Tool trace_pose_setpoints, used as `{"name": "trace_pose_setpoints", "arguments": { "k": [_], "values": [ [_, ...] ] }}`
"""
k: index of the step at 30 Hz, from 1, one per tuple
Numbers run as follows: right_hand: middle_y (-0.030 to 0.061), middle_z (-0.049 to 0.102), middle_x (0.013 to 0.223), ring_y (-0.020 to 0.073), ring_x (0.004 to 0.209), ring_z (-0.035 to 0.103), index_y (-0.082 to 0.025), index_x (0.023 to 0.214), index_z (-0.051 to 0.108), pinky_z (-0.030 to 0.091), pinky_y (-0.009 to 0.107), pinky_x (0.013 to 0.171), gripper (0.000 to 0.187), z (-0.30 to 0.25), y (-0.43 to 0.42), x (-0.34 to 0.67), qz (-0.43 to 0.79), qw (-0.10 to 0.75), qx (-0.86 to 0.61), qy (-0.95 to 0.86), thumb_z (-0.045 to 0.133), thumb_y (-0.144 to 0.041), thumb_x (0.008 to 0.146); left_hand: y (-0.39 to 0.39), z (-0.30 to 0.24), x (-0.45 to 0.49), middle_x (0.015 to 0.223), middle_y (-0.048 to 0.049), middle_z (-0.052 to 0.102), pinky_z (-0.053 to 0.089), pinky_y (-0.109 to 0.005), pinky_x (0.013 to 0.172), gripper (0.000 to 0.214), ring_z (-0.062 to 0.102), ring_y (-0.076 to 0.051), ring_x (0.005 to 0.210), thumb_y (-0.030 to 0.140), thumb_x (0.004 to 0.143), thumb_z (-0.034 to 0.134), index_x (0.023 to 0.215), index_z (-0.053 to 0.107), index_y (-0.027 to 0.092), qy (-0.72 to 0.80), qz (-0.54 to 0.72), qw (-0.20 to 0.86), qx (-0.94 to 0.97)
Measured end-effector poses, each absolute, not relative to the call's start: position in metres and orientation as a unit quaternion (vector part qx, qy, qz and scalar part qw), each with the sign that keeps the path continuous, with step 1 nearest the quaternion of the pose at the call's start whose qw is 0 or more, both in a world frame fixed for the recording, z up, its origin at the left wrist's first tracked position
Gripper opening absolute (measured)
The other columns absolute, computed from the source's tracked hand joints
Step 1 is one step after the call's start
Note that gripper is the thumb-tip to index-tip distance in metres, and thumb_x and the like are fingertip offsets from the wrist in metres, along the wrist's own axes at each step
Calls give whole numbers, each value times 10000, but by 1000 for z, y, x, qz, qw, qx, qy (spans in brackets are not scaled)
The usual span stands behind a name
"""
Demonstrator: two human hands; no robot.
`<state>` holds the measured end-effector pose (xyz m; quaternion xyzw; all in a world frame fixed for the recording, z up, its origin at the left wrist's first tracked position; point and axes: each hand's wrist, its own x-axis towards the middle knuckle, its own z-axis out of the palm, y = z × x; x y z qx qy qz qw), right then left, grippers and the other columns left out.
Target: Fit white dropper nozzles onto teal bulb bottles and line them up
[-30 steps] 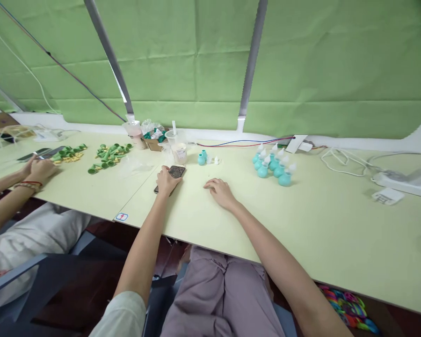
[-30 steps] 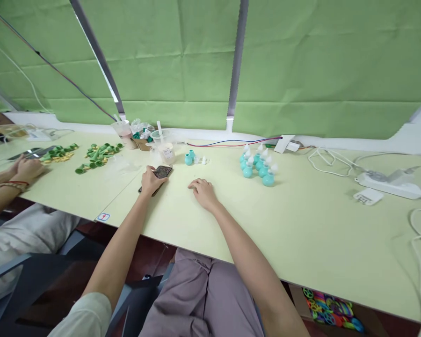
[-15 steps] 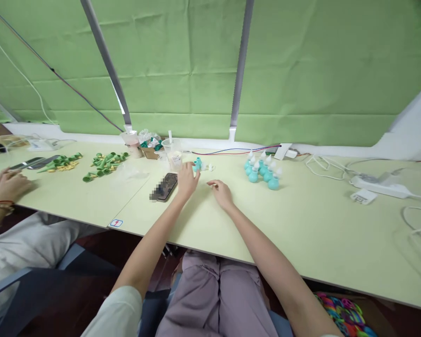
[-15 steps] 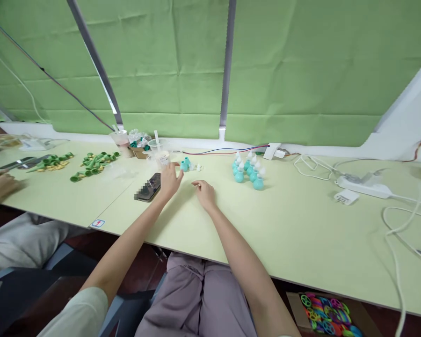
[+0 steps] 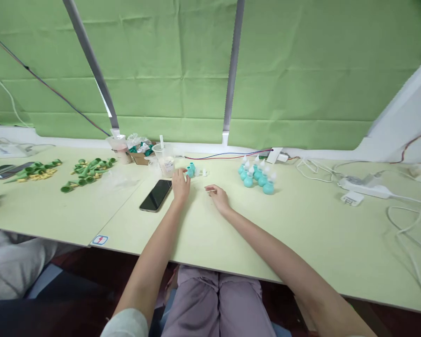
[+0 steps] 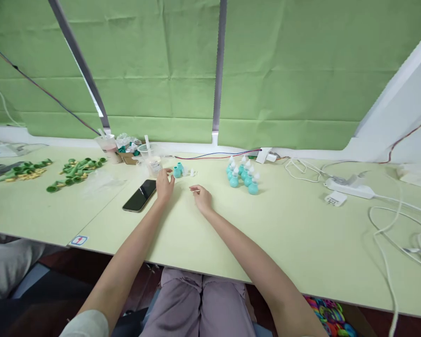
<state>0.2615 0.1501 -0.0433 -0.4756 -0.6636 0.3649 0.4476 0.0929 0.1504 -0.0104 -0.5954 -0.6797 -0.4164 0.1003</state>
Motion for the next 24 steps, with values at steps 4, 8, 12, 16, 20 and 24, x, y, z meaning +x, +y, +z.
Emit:
{"name": "trace_pose_setpoints", "arguments": {
  "k": [4, 8, 12, 16, 20, 24],
  "values": [
    [-15, 702, 881, 107, 657, 640, -236, 860, 669, 506, 268, 720, 251, -41, 162, 270, 380, 424, -473, -673, 492, -94, 754, 150, -14, 99, 1069, -97, 577, 401, -374, 900, 251, 513, -253, 1013, 81, 834, 421, 1037, 534, 175, -685, -374, 100, -618],
    [5, 672, 886, 97, 550, 598, -210, 853, 657, 481, 240, 548, 173, -39, 177, 277, 423, 464, -492, -603, 510, -171, 770, 149, -16, 101, 1052, -93, 573, 405, -369, 886, 257, 514, -256, 1005, 64, 816, 445, 1031, 536, 172, -680, -362, 106, -629],
    [47, 644, 985, 114, 588, 602, -185, 955, 621, 465, 243, 502, 253, -36, 182, 285, 434, 498, -501, -559, 424, -197, 797, 151, -15, 99, 1033, -88, 574, 409, -367, 875, 247, 518, -259, 992, 78, 827, 443, 1030, 544, 178, -684, -348, 110, -632],
    [62, 615, 1079, 139, 729, 597, -200, 1025, 618, 474, 309, 769, 297, -19, 175, 303, 230, 587, -510, -585, 406, -177, 818, 154, -14, 97, 1010, -88, 571, 415, -373, 854, 228, 521, -262, 966, 111, 846, 435, 1024, 562, 174, -684, -344, 121, -632],
    [112, 494, 1259, 249, 1124, 473, -226, 1191, 558, 347, 397, 950, 346, 6, 172, 338, -14, 559, -563, -609, 407, -219, 880, 157, -15, 96, 1003, -91, 570, 418, -382, 841, 213, 524, -264, 952, 124, 850, 432, 990, 583, 178, -675, -343, 121, -642],
    [146, 453, 1322, 293, 1180, 403, -218, 1294, 458, 308, 435, 914, 390, 13, 182, 372, -118, 452, -641, -610, 435, -270, 907, 158, -15, 99, 999, -102, 572, 419, -390, 838, 214, 518, -275, 935, 108, 834, 448, 988, 585, 167, -656, -336, 144, -660]
  ]
}}
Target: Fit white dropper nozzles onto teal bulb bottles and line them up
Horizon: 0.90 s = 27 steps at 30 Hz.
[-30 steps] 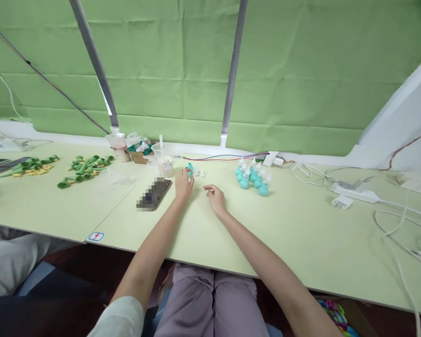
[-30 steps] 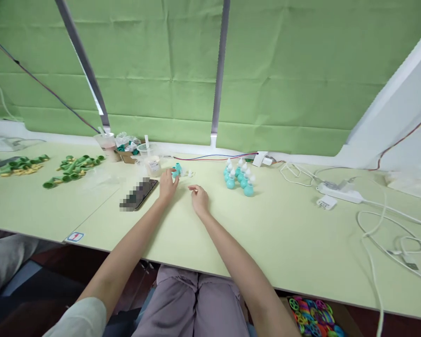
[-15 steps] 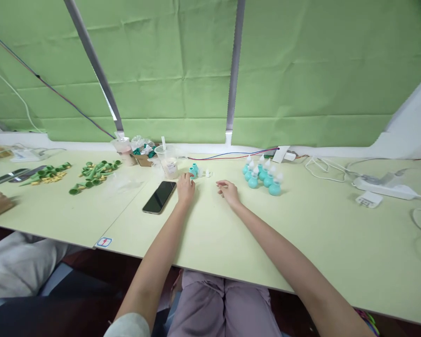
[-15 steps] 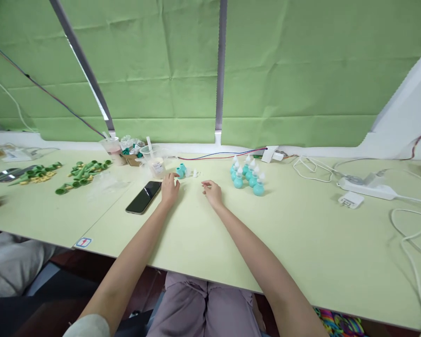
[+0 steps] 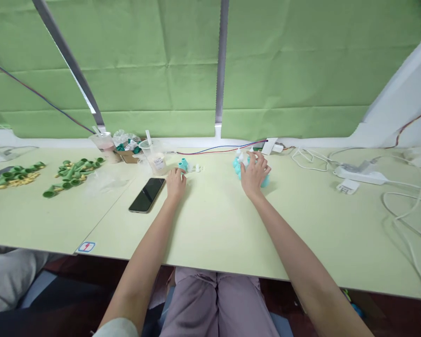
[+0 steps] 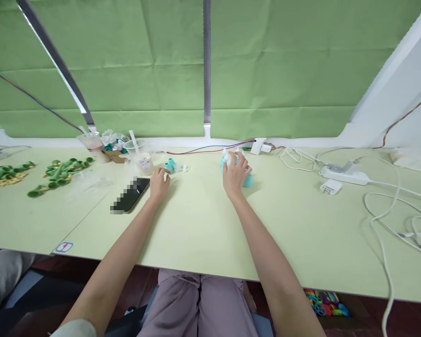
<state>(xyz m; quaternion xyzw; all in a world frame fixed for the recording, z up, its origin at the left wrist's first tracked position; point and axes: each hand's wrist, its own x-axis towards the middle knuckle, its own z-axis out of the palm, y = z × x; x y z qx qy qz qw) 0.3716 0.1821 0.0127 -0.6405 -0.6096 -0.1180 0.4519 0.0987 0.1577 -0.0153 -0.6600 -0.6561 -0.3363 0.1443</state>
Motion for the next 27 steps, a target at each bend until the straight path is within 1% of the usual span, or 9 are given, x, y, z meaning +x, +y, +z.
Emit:
{"name": "trace_pose_setpoints", "arguments": {
  "k": [4, 6, 10, 13, 16, 18, 20, 22, 27],
  "values": [
    [145, 597, 1120, 279, 1022, 475, -176, 1236, 500, 300, 407, 843, 346, 3, 194, 386, -141, 377, -636, -658, 469, -281, 908, 156, -14, 104, 1018, -119, 578, 423, -393, 841, 269, 514, -277, 935, 89, 819, 456, 1073, 536, 132, -633, -350, 165, -670],
    [129, 633, 1018, 274, 971, 483, -169, 1174, 533, 286, 410, 841, 291, -1, 195, 386, -155, 361, -606, -692, 480, -267, 905, 155, -13, 106, 1025, -119, 581, 422, -393, 849, 282, 517, -274, 943, 87, 813, 458, 1085, 520, 133, -623, -352, 166, -678],
    [107, 648, 999, 261, 953, 510, -184, 1039, 580, 322, 414, 858, 175, 2, 189, 373, -117, 407, -530, -735, 497, -240, 896, 153, -11, 110, 1036, -126, 577, 428, -404, 847, 285, 524, -275, 961, 99, 818, 449, 1095, 506, 136, -600, -354, 167, -698],
    [88, 644, 995, 232, 937, 553, -197, 972, 595, 430, 369, 811, 140, 7, 181, 348, 24, 498, -427, -754, 527, -268, 872, 150, -9, 117, 1130, -147, 549, 417, -428, 907, 352, 509, -285, 1054, 211, 855, 508, 1192, 445, 128, -530, -390, 168, -734],
    [68, 636, 995, 193, 863, 605, -201, 905, 608, 510, 299, 651, 167, 10, 169, 318, 239, 584, -344, -695, 592, -332, 802, 146, -9, 130, 1302, -182, 460, 363, -450, 1006, 580, 425, -301, 1224, 367, 849, 595, 1315, 345, 130, -454, -417, 163, -770],
    [51, 656, 959, 183, 834, 629, -201, 867, 618, 530, 289, 643, 205, 10, 161, 302, 349, 600, -313, -649, 636, -365, 745, 144, -11, 139, 1300, -178, 489, 388, -434, 983, 570, 461, -293, 1211, 365, 870, 585, 1336, 349, 139, -449, -392, 131, -792],
    [37, 680, 903, 182, 825, 641, -202, 838, 638, 535, 291, 664, 222, 9, 157, 294, 397, 594, -307, -628, 665, -380, 707, 144, -13, 145, 1176, -154, 593, 435, -402, 911, 455, 565, -270, 1085, 311, 907, 542, 1311, 413, 147, -481, -348, 90, -800],
    [26, 695, 872, 183, 815, 644, -208, 818, 662, 527, 293, 672, 212, 6, 157, 295, 389, 583, -329, -633, 683, -374, 687, 145, -14, 147, 1067, -129, 651, 450, -379, 869, 386, 617, -252, 987, 274, 923, 525, 1286, 466, 157, -512, -318, 70, -795],
    [10, 692, 823, 181, 793, 626, -229, 792, 685, 481, 290, 665, 159, -3, 167, 303, 286, 566, -421, -649, 683, -356, 696, 143, -10, 148, 1081, -129, 669, 440, -350, 865, 312, 624, -256, 1004, 268, 906, 569, 1197, 559, 157, -526, -300, 95, -790]
  ]
}}
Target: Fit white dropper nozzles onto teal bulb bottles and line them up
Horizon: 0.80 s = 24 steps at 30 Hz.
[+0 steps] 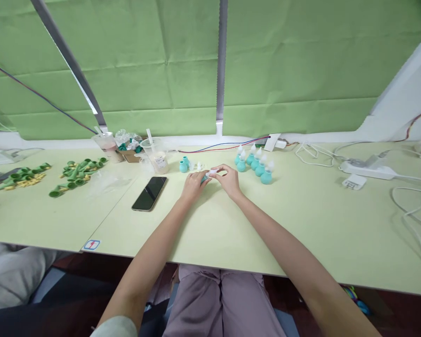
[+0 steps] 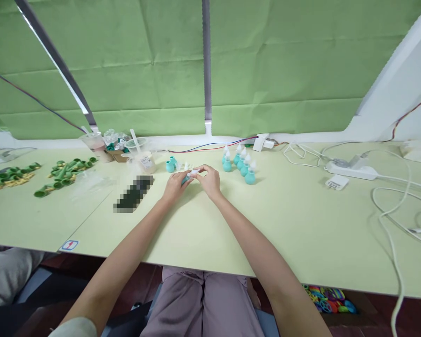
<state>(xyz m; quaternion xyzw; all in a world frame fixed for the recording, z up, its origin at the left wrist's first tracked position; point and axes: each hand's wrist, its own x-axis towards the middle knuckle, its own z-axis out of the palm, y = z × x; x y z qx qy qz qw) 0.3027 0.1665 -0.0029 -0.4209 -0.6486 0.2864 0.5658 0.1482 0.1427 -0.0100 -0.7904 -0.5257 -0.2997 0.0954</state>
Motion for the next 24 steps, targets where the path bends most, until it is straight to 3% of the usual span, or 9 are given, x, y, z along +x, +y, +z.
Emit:
{"name": "trace_pose_setpoints", "arguments": {
  "k": [5, 8, 14, 19, 24],
  "values": [
    [30, 644, 838, 174, 813, 602, -208, 728, 587, 476, 279, 644, 125, -9, 166, 301, 192, 623, -416, -634, 648, -317, 739, 138, -8, 153, 893, -125, 700, 453, -327, 761, 267, 658, -259, 818, 354, 921, 527, 1066, 631, 156, -591, -281, 112, -748],
    [39, 603, 843, 177, 839, 595, -208, 710, 509, 474, 258, 577, 174, -14, 169, 309, 189, 656, -404, -609, 644, -314, 736, 139, -5, 147, 843, -117, 682, 458, -327, 726, 298, 636, -259, 790, 380, 922, 505, 1057, 637, 149, -626, -344, 108, -692],
    [56, 624, 920, 156, 735, 592, -195, 968, 601, 507, 290, 632, 261, -35, 188, 322, 297, 627, -415, -589, 576, -301, 731, 155, -1, 108, 1114, -119, 556, 384, -417, 956, 255, 492, -277, 1069, 362, 858, 590, 1022, 673, 186, -628, -532, 107, -557],
    [49, 682, 897, 168, 750, 600, -203, 817, 676, 482, 330, 763, 201, -42, 192, 321, 329, 568, -440, -613, 581, -353, 725, 173, -17, 79, 927, -84, 564, 454, -398, 863, 223, 561, -222, 845, 312, 771, 668, 927, 682, 153, -671, -558, -29, -487],
    [14, 688, 808, 144, 630, 533, -216, 769, 665, 465, 309, 684, 197, -39, 189, 321, 327, 550, -477, -603, 650, -383, 666, 181, -27, 75, 853, -59, 578, 479, -365, 789, 171, 586, -206, 786, 204, 713, 706, 865, 649, 150, -670, -569, -47, -475]
  ]
}}
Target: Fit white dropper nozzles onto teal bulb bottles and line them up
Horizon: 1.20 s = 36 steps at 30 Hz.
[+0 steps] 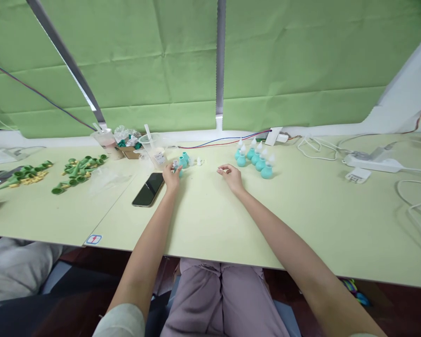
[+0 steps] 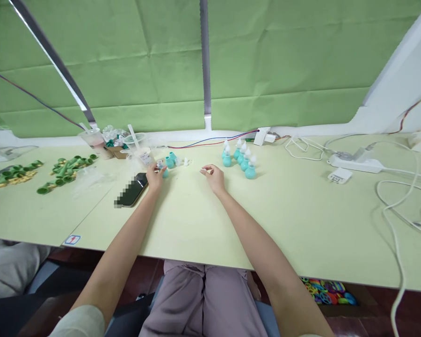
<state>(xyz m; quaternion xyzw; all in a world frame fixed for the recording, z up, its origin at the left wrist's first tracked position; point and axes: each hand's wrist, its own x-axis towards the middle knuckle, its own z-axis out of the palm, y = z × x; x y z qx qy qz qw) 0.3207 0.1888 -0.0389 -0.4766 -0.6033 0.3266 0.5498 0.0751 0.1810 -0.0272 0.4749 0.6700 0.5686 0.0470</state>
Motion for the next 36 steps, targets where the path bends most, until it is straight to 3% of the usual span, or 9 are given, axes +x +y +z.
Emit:
{"name": "trace_pose_setpoints", "arguments": {
  "k": [4, 10, 15, 18, 20, 25, 33, 36],
  "values": [
    [9, 667, 768, 136, 617, 554, -207, 756, 628, 472, 285, 628, 241, -39, 188, 318, 365, 562, -446, -594, 673, -407, 628, 181, -27, 77, 865, -64, 622, 497, -336, 761, 198, 605, -191, 788, 141, 716, 687, 893, 601, 162, 643, 600, 63, 472],
    [-2, 634, 720, 141, 626, 627, -202, 742, 545, 517, 282, 613, 317, -37, 186, 314, 457, 580, -383, -555, 694, -438, 590, 180, -28, 80, 930, -96, 626, 487, -399, 825, 249, 609, -225, 869, 147, 747, 680, 959, 549, 146, 654, 573, 56, 490],
    [7, 653, 756, 140, 635, 641, -197, 725, 543, 532, 282, 609, 315, -35, 181, 313, 477, 561, -366, -569, 723, -405, 572, 172, -26, 89, 1180, -187, 521, 360, -495, 1005, 508, 476, -326, 1175, 184, 741, 736, 1160, 453, 126, 650, 521, -75, 549],
    [15, 664, 760, 152, 656, 649, -196, 703, 550, 539, 292, 630, 314, -34, 181, 313, 479, 553, -362, -578, 738, -401, 557, 162, -17, 97, 1294, -216, 424, 301, -513, 1041, 544, 379, -350, 1254, 250, 797, 696, 1237, 409, 112, 635, 513, -172, 551],
    [21, 668, 767, 166, 677, 658, -196, 696, 559, 541, 298, 637, 318, -34, 180, 313, 479, 553, -362, -578, 746, -410, 552, 155, -10, 105, 1280, -190, 443, 326, -475, 1024, 475, 401, -322, 1230, 277, 840, 648, 1233, 428, 127, 607, 503, -198, 583],
    [21, 666, 744, 174, 677, 666, -198, 693, 579, 543, 312, 668, 326, -33, 179, 313, 476, 556, -361, -578, 741, -456, 578, 145, -7, 133, 1044, -84, 593, 415, -373, 878, 188, 542, -247, 1008, 316, 902, 567, 1041, 573, 190, 511, 362, -114, 771],
    [-6, 648, 701, 157, 633, 583, -219, 672, 583, 490, 304, 647, 269, -39, 185, 316, 340, 528, -460, -628, 679, -470, 661, 147, -5, 117, 1023, -87, 615, 406, -383, 820, 159, 554, -283, 971, 304, 841, 657, 960, 628, 203, 581, 335, -163, 724],
    [-9, 637, 740, 142, 608, 552, -219, 676, 571, 473, 305, 666, 234, -38, 186, 318, 317, 523, -471, -636, 661, -434, 687, 149, -3, 110, 961, -72, 640, 418, -380, 818, 191, 562, -271, 932, 309, 801, 706, 946, 644, 202, 573, 339, -123, 736]
  ]
}}
